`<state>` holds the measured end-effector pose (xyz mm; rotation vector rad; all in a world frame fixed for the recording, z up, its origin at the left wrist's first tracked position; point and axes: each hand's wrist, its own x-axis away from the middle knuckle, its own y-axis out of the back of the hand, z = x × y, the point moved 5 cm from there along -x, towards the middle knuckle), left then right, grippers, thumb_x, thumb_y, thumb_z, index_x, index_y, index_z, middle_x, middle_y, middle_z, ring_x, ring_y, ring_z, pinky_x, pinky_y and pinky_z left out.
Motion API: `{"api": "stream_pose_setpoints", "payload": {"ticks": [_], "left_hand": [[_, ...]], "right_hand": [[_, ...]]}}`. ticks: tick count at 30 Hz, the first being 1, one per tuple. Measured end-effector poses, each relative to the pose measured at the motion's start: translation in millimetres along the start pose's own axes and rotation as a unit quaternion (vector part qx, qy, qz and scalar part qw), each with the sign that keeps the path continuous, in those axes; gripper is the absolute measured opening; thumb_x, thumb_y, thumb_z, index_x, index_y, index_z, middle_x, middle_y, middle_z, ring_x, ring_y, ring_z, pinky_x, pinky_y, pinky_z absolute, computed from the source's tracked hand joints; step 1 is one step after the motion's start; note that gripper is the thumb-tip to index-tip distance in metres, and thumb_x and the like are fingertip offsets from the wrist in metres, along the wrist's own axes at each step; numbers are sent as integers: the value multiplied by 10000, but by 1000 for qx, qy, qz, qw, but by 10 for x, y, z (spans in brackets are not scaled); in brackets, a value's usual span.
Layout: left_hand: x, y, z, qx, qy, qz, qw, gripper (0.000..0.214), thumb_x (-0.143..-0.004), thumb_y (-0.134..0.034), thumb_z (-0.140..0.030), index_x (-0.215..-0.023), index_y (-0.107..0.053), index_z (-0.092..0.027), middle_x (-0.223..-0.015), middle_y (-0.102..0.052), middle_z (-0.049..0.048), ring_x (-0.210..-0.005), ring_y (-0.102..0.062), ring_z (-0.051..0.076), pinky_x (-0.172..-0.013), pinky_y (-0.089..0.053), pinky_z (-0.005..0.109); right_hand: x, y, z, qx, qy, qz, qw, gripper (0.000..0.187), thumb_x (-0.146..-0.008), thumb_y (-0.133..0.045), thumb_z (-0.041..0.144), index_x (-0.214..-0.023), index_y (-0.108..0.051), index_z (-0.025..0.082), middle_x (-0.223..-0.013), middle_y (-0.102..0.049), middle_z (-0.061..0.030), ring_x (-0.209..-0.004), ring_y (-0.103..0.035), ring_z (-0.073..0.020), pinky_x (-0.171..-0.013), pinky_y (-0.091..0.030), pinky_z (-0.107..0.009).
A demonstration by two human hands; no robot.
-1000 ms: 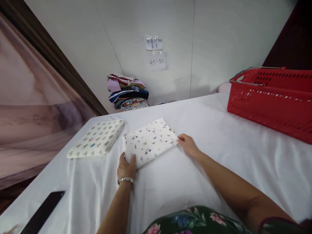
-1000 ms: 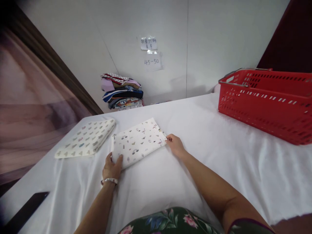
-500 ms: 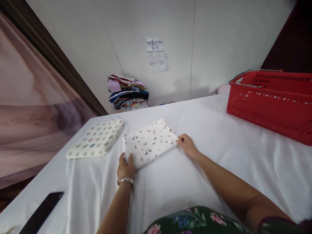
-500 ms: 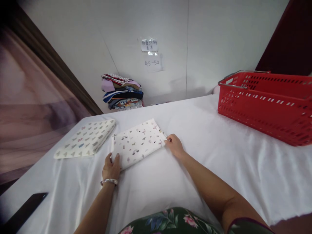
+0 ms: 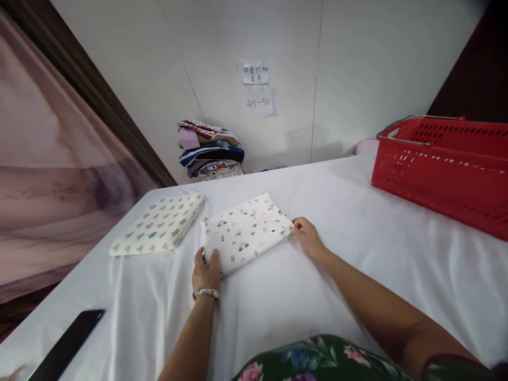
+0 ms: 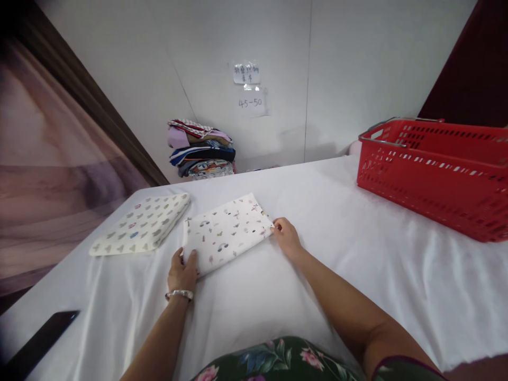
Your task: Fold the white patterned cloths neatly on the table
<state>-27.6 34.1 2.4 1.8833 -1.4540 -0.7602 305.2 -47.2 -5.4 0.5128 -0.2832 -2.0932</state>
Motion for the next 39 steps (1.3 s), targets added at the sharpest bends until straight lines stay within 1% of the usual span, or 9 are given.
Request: {"api": "stream_pose_setpoints", "payload": {"ticks": [4, 9, 14, 19, 24, 30, 34, 37, 39], "left_hand": [[-12, -5, 23, 54, 18, -2, 998, 556, -800, -481, -489, -1280, -418, -215, -1041, -610, 58, -608, -576, 127, -573, -476, 256], [-71, 48, 31, 103, 35, -31, 994, 535, -767, -538, -445, -1244, -466, -212, -971, -601, 41, -582, -550, 106, -495, -457, 217], [-97, 80, 31, 62, 29, -30, 997, 480, -771, -535, -428, -1197, -514, -208, -948, -607, 42, -629, -571, 129, -595, -473, 254], [-109, 57, 65, 29, 24, -15, 999, 496, -775, -516, -450, -1205, -503, -204, -972, -618, 56, -677, -588, 157, -652, -475, 284], [-113, 64, 50, 18, 18, -20, 999, 494, -775, -513, -461, -1196, -512, -203, -953, -624, 56, -733, -595, 175, -700, -471, 296], [-107, 48, 53, 43, 18, -18, 999, 507, -769, -517, -468, -1204, -501, -207, -954, -618, 48, -680, -585, 152, -615, -473, 261], [-116, 28, 101, 56, 26, -12, 998, 533, -775, -497, -509, -1221, -486, -218, -994, -609, 53, -713, -596, 159, -623, -476, 266], [-122, 34, 100, 40, 17, -16, 999, 520, -798, -458, -523, -1218, -494, -219, -1014, -609, 61, -817, -599, 188, -693, -474, 288], [-125, 33, 92, 31, 15, -13, 999, 514, -815, -428, -524, -1221, -494, -215, -1017, -612, 66, -834, -598, 194, -711, -470, 296]], "right_hand": [[-1, 4, -41, -19, -39, 13, 999, 134, -717, -507, 341, -692, -485, 211, -789, -582, 12, -681, -482, -138, -643, -356, -262], [17, -28, -66, -35, -80, 33, 996, 132, -688, -528, 333, -668, -509, 205, -617, -496, 41, -599, -443, -126, -574, -335, -243], [56, -41, -51, -16, -95, 53, 994, 154, -686, -541, 357, -673, -521, 205, -611, -497, 40, -586, -441, -126, -554, -337, -241], [68, -62, -25, -49, -97, 65, 992, 272, -685, -576, 419, -868, -564, 219, -838, -592, 6, -648, -504, -132, -595, -385, -252], [22, -93, -45, -6, -102, 51, 993, 245, -673, -582, 437, -792, -593, 223, -767, -596, 12, -666, -517, -146, -609, -375, -261], [-22, -107, -111, -11, -91, 31, 995, 172, -677, -540, 379, -697, -573, 211, -673, -570, 27, -636, -497, -141, -589, -361, -254], [-31, -108, -107, -3, -85, 46, 995, 185, -685, -554, 382, -783, -558, 225, -728, -580, 25, -653, -503, -143, -606, -364, -258], [-41, -81, -36, 7, -84, 62, 994, 253, -696, -560, 407, -887, -543, 242, -800, -585, 22, -638, -497, -134, -594, -360, -256], [-61, -51, 33, 33, -81, 64, 994, 254, -705, -556, 432, -874, -535, 243, -816, -582, 19, -617, -484, -130, -576, -349, -257]]}}
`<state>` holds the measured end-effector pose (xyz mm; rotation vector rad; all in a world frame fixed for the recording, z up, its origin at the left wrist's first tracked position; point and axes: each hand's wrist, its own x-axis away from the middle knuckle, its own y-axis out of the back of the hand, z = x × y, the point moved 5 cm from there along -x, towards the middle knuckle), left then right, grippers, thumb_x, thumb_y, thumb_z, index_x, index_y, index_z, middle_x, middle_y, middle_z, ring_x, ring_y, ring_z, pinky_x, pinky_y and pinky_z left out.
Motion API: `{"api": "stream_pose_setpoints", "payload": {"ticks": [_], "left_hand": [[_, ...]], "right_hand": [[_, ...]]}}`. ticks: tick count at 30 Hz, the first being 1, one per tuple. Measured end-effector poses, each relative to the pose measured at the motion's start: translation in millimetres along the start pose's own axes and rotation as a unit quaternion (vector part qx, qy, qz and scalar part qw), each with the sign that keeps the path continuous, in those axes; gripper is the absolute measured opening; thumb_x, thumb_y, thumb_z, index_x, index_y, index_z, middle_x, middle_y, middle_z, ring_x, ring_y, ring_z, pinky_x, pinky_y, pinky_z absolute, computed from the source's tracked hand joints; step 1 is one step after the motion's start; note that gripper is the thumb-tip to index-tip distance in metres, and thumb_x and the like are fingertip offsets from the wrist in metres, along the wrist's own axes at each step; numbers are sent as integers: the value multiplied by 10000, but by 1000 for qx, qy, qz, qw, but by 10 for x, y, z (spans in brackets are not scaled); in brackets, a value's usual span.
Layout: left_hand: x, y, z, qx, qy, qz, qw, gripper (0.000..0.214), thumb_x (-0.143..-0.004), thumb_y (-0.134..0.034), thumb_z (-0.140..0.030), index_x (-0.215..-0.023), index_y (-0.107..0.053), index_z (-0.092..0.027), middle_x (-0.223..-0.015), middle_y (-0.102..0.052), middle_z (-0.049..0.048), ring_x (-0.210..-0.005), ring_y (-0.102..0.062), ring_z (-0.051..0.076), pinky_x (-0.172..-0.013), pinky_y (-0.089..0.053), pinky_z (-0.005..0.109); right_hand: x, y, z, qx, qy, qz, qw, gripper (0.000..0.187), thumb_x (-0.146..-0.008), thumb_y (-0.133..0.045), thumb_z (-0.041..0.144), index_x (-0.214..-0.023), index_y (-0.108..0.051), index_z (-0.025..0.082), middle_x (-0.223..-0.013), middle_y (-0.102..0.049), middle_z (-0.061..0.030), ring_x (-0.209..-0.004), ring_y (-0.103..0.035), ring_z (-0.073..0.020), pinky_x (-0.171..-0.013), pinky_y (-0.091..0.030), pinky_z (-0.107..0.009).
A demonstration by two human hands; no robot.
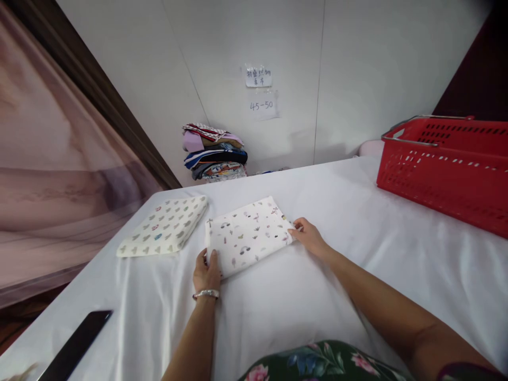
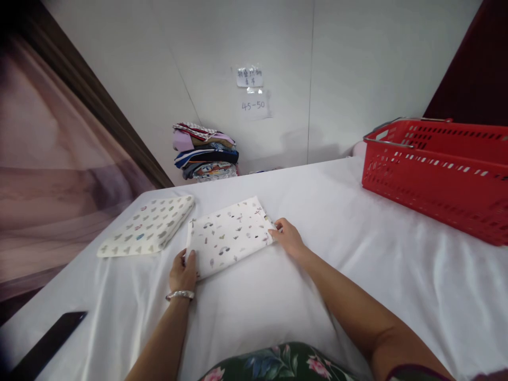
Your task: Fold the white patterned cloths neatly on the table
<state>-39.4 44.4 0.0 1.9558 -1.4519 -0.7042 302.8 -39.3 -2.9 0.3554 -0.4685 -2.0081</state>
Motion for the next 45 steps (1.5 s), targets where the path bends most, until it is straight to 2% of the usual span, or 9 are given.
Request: {"api": "stream_pose_setpoints", "payload": {"ticks": [7, 15, 18, 24, 29, 32, 36, 40, 45], "left_hand": [[-24, -24, 33, 7, 10, 15, 1000, 535, -821, -401, -548, -1241, -474, -224, -1060, -604, 72, -794, -608, 186, -683, -473, 291], [-28, -18, 28, -7, 10, 19, 1000, 533, -811, -430, -524, -1245, -471, -218, -1074, -603, 80, -852, -605, 205, -763, -463, 321], [-25, -21, 12, -13, 8, 13, 1000, 529, -803, -451, -515, -1235, -481, -213, -1055, -610, 79, -873, -599, 209, -779, -459, 322], [-26, -24, 13, -14, 10, 9, 1000, 541, -793, -467, -516, -1242, -475, -215, -1050, -607, 79, -866, -600, 210, -755, -464, 317], [-31, -15, 2, -25, 5, 5, 1000, 510, -799, -467, -485, -1231, -481, -212, -1026, -614, 74, -833, -604, 202, -739, -466, 313], [-36, -15, -1, -36, 0, -2, 999, 504, -796, -472, -479, -1223, -487, -211, -1026, -617, 78, -873, -597, 214, -757, -462, 319], [-57, -21, 32, -27, -3, -7, 1000, 512, -785, -483, -496, -1217, -492, -223, -1029, -612, 72, -875, -597, 209, -752, -462, 312], [-101, 15, 77, 1, 0, -21, 1000, 529, -776, -482, -516, -1230, -474, -246, -1006, -605, 53, -786, -600, 182, -676, -470, 286], [-106, 45, 54, -40, 17, 25, 999, 512, -793, -476, -467, -1241, -467, -218, -1008, -616, 81, -785, -613, 205, -700, -472, 320]], "right_hand": [[-89, -8, 190, 108, 13, -13, 994, 212, -716, -561, 422, -698, -517, 215, -844, -542, -15, -688, -487, -145, -598, -335, -264], [-148, -111, 152, 87, 25, -22, 996, 209, -713, -532, 371, -620, -459, 199, -834, -532, -14, -750, -487, -146, -614, -336, -249], [-161, -108, 96, 34, 11, -37, 999, 194, -716, -497, 356, -616, -454, 195, -826, -536, 0, -730, -487, -136, -627, -346, -246], [-138, -124, 22, -5, -39, -23, 999, 222, -705, -509, 393, -603, -453, 204, -613, -474, 40, -600, -449, -126, -548, -316, -240], [-115, -130, 56, 22, -42, -5, 999, 200, -721, -527, 416, -743, -514, 217, -685, -544, 37, -632, -482, -127, -561, -323, -234], [-118, -143, 83, 63, -36, 1, 997, 266, -749, -508, 474, -843, -527, 226, -763, -574, 23, -664, -496, -133, -564, -319, -236], [-120, -177, 107, 134, -25, -3, 991, 266, -805, -441, 470, -755, -497, 215, -714, -552, 19, -640, -474, -132, -549, -288, -240], [-77, -203, 149, 142, 3, -11, 990, 244, -828, -419, 431, -740, -480, 212, -713, -547, 20, -643, -469, -128, -553, -287, -235], [-56, -223, 162, 178, -3, 35, 983, 244, -833, -419, 424, -745, -494, 208, -705, -560, 9, -621, -475, -131, -532, -280, -238]]}}
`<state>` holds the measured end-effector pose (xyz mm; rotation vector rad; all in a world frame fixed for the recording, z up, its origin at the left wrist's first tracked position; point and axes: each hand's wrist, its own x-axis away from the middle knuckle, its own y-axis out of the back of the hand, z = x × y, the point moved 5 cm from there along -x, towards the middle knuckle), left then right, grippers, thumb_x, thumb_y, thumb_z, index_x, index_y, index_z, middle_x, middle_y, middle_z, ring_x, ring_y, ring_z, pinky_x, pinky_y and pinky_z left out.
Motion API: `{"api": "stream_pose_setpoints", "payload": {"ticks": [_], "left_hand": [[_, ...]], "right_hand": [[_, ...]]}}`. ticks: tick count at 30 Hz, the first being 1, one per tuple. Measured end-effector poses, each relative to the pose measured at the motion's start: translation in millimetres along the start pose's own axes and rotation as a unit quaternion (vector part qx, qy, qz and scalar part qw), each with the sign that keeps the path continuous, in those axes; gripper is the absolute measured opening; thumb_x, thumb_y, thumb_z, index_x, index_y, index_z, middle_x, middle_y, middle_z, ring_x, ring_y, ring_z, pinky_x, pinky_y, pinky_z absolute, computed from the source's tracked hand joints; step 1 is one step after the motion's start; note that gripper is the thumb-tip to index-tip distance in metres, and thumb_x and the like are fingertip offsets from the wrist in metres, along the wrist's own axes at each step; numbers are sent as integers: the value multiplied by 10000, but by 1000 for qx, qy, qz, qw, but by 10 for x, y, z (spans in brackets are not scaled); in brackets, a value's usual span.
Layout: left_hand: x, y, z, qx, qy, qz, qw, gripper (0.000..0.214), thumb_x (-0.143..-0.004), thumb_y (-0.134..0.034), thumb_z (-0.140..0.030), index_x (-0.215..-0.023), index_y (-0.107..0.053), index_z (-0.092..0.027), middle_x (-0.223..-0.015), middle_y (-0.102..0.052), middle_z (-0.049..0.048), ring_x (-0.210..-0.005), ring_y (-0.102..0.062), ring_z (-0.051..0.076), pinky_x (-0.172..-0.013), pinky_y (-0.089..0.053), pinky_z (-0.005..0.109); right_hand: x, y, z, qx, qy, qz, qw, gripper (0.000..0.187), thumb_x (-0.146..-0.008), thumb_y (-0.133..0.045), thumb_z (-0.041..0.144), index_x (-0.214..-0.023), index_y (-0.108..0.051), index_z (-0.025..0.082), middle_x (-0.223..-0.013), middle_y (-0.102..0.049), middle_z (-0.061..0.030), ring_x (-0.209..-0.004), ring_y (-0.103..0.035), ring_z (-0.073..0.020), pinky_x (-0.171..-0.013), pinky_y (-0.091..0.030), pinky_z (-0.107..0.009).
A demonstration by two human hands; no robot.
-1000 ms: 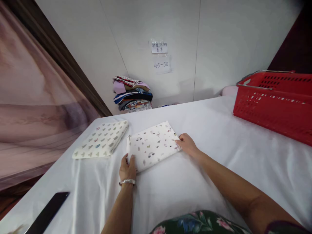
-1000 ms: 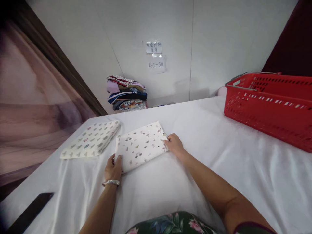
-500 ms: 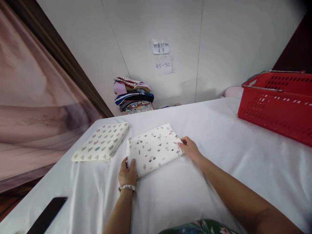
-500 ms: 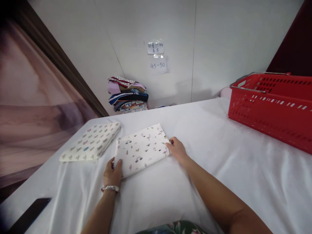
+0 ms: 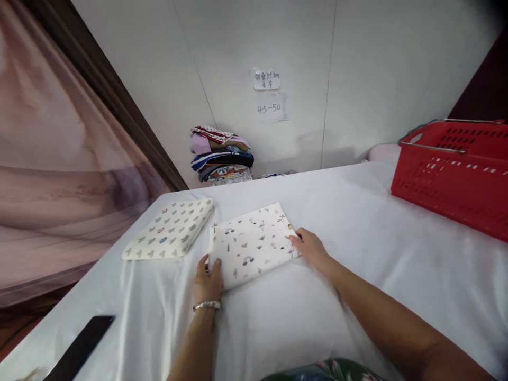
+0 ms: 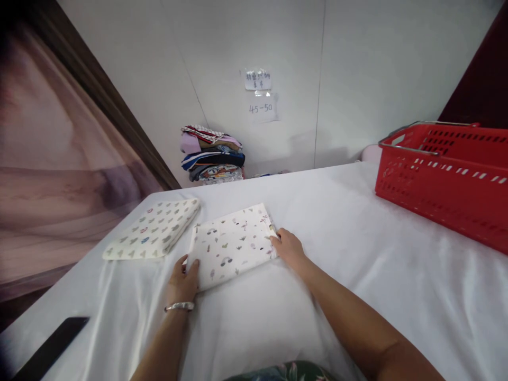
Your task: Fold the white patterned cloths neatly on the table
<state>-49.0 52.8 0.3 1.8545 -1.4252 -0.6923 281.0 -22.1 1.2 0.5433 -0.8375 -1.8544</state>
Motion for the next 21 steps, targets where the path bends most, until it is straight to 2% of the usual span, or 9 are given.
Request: {"api": "stream_pose_setpoints", "payload": {"ticks": [3, 6, 9, 11, 13, 16, 19, 21], "left_hand": [[37, 21, -56, -22, -12, 10, 1000, 499, -814, -454, -449, -1247, -464, -202, -1048, -619, 109, -885, -612, 237, -761, -468, 348], [66, 25, -88, -35, -19, 8, 999, 498, -823, -449, -430, -1259, -454, -189, -1104, -608, 129, -970, -595, 252, -813, -458, 358], [74, 12, -92, -33, -23, 7, 999, 495, -830, -441, -420, -1263, -446, -181, -1119, -606, 132, -982, -593, 252, -830, -455, 359], [71, 7, -88, -30, -27, 5, 999, 493, -831, -439, -417, -1262, -444, -176, -1120, -607, 134, -977, -596, 253, -833, -455, 363], [63, 8, -82, -28, -31, 3, 999, 493, -831, -441, -414, -1260, -444, -173, -1120, -607, 136, -978, -596, 254, -833, -455, 366], [50, 10, -74, -27, -37, 2, 999, 488, -832, -444, -409, -1256, -447, -168, -1109, -610, 136, -986, -592, 252, -830, -456, 360], [44, -16, -75, -30, -55, 11, 998, 494, -834, -441, -408, -1261, -440, -160, -1095, -610, 132, -968, -595, 245, -819, -457, 352], [44, -40, -81, -36, -71, 13, 997, 486, -838, -440, -391, -1262, -436, -156, -1108, -601, 131, -978, -588, 239, -826, -453, 347]], "right_hand": [[-11, 22, 4, 29, 4, 15, 999, 238, -839, -418, 416, -810, -528, 207, -769, -591, -17, -674, -515, -156, -561, -331, -254], [28, 77, 171, 65, 92, -42, 993, 268, -846, -429, 367, -1022, -527, 190, -998, -595, -79, -916, -533, -216, -730, -404, -317], [147, 28, 544, 80, 243, -79, 963, 423, -868, -412, 354, -1245, -413, 160, -1291, -450, -135, -1216, -364, -258, -957, -327, -404], [202, -76, 802, 80, 308, -58, 946, 507, -881, -389, 407, -1318, -347, 152, -1400, -327, -141, -1313, -226, -264, -1028, -257, -439], [193, -188, 1001, 79, 340, -28, 937, 579, -884, -358, 478, -1359, -300, 152, -1450, -243, -127, -1347, -139, -256, -1059, -216, -444], [32, -342, 1057, 103, 329, 27, 938, 663, -871, -321, 554, -1389, -261, 144, -1474, -190, -109, -1358, -99, -245, -1083, -162, -428], [-219, -467, 810, 169, 238, 80, 953, 704, -846, -329, 585, -1363, -326, 108, -1458, -229, -137, -1349, -139, -268, -1087, -124, -424], [-332, -513, 649, 204, 201, 88, 954, 717, -835, -327, 599, -1349, -354, 99, -1454, -237, -144, -1346, -147, -271, -1088, -110, -410]]}}
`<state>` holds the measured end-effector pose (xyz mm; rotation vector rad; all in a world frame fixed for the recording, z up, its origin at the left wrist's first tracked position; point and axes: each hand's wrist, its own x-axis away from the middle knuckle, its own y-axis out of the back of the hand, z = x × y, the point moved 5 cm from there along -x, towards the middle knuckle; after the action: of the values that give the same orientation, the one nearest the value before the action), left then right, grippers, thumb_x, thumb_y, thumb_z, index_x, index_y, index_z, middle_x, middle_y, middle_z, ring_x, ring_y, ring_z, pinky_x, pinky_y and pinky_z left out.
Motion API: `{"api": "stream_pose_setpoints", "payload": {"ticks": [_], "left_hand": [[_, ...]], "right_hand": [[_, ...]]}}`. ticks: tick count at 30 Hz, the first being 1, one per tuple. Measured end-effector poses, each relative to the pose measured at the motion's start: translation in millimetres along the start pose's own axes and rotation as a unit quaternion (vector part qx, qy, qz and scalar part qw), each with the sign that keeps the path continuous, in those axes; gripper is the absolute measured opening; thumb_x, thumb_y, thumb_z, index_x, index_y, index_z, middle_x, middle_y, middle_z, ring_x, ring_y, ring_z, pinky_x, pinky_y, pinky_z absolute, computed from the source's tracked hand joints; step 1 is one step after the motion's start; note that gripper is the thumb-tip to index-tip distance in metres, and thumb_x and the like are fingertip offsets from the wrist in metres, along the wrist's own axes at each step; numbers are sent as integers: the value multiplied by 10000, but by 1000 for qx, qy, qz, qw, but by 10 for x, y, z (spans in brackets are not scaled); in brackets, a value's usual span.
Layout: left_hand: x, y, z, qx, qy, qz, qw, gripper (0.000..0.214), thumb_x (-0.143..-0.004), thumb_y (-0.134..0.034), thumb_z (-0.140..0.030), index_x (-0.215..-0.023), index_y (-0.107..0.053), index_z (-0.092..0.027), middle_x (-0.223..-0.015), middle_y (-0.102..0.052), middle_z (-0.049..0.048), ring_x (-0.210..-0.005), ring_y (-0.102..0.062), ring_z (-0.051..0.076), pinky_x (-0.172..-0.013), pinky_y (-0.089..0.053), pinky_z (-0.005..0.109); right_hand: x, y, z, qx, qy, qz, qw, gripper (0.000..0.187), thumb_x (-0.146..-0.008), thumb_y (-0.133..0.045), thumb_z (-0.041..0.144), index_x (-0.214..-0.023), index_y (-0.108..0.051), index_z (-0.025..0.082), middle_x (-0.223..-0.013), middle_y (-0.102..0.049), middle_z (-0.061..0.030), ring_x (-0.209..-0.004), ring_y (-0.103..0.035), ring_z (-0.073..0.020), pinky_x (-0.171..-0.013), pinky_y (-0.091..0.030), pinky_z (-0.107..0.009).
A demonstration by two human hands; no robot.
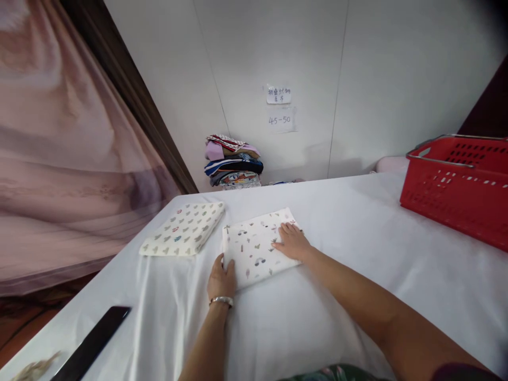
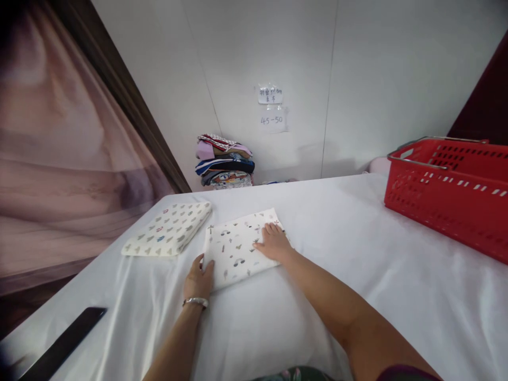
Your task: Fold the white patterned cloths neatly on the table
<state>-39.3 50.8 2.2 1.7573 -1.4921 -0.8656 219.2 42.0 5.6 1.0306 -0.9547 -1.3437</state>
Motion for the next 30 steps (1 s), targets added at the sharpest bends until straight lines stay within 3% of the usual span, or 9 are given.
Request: {"api": "stream_pose_setpoints", "payload": {"ticks": [10, 14, 18, 21, 24, 30], "left_hand": [[-23, 61, -50, -45, -16, 12, 999, 517, -844, -425, -413, -1273, -417, -124, -1173, -554, 154, -1048, -552, 256, -854, -442, 369], [-63, 146, -464, -92, -121, -27, 988, 513, -842, -436, -431, -1263, -434, -137, -1331, -434, 144, -1240, -384, 243, -1009, -323, 367], [-284, -27, -834, -129, -209, 15, 969, 525, -851, -408, -444, -1308, -390, -186, -1462, -248, 88, -1351, -163, 239, -1095, -142, 406], [-519, -226, -743, -145, -164, 65, 974, 592, -851, -358, -479, -1358, -321, -175, -1496, -135, 77, -1371, -50, 249, -1103, -45, 439], [-647, -378, -513, -128, -100, 107, 981, 660, -844, -315, -515, -1393, -251, -153, -1502, -92, 84, -1373, -23, 249, -1093, -77, 458], [-660, -453, -404, -109, -97, 117, 982, 682, -840, -302, -540, -1408, -212, -175, -1507, -47, 49, -1373, 12, 232, -1090, -83, 460]], "right_hand": [[-14, -43, -21, 20, -9, 23, 999, 711, -839, -292, 605, -1361, -339, 125, -1461, -228, -126, -1348, -145, -258, -1080, -111, -389], [-139, 46, 99, 29, -3, 18, 999, 679, -867, -280, 558, -1372, -314, 105, -1472, -187, -133, -1352, -118, -264, -1075, -116, -403], [-389, 158, 203, 50, 23, -39, 998, 663, -880, -294, 514, -1376, -289, 73, -1477, -153, -148, -1358, -80, -258, -1081, -94, -401], [-546, 118, 66, 63, 6, -41, 997, 673, -873, -285, 517, -1384, -268, 79, -1482, -137, -138, -1360, -66, -250, -1082, -108, -411], [-612, -42, -202, 66, -38, 7, 997, 684, -864, -247, 543, -1395, -252, 112, -1484, -149, -110, -1361, -72, -246, -1071, -146, -451], [-624, -189, -386, 67, -39, 11, 997, 699, -858, -187, 576, -1402, -234, 139, -1492, -122, -83, -1362, -50, -253, -1059, -182, -482]]}}
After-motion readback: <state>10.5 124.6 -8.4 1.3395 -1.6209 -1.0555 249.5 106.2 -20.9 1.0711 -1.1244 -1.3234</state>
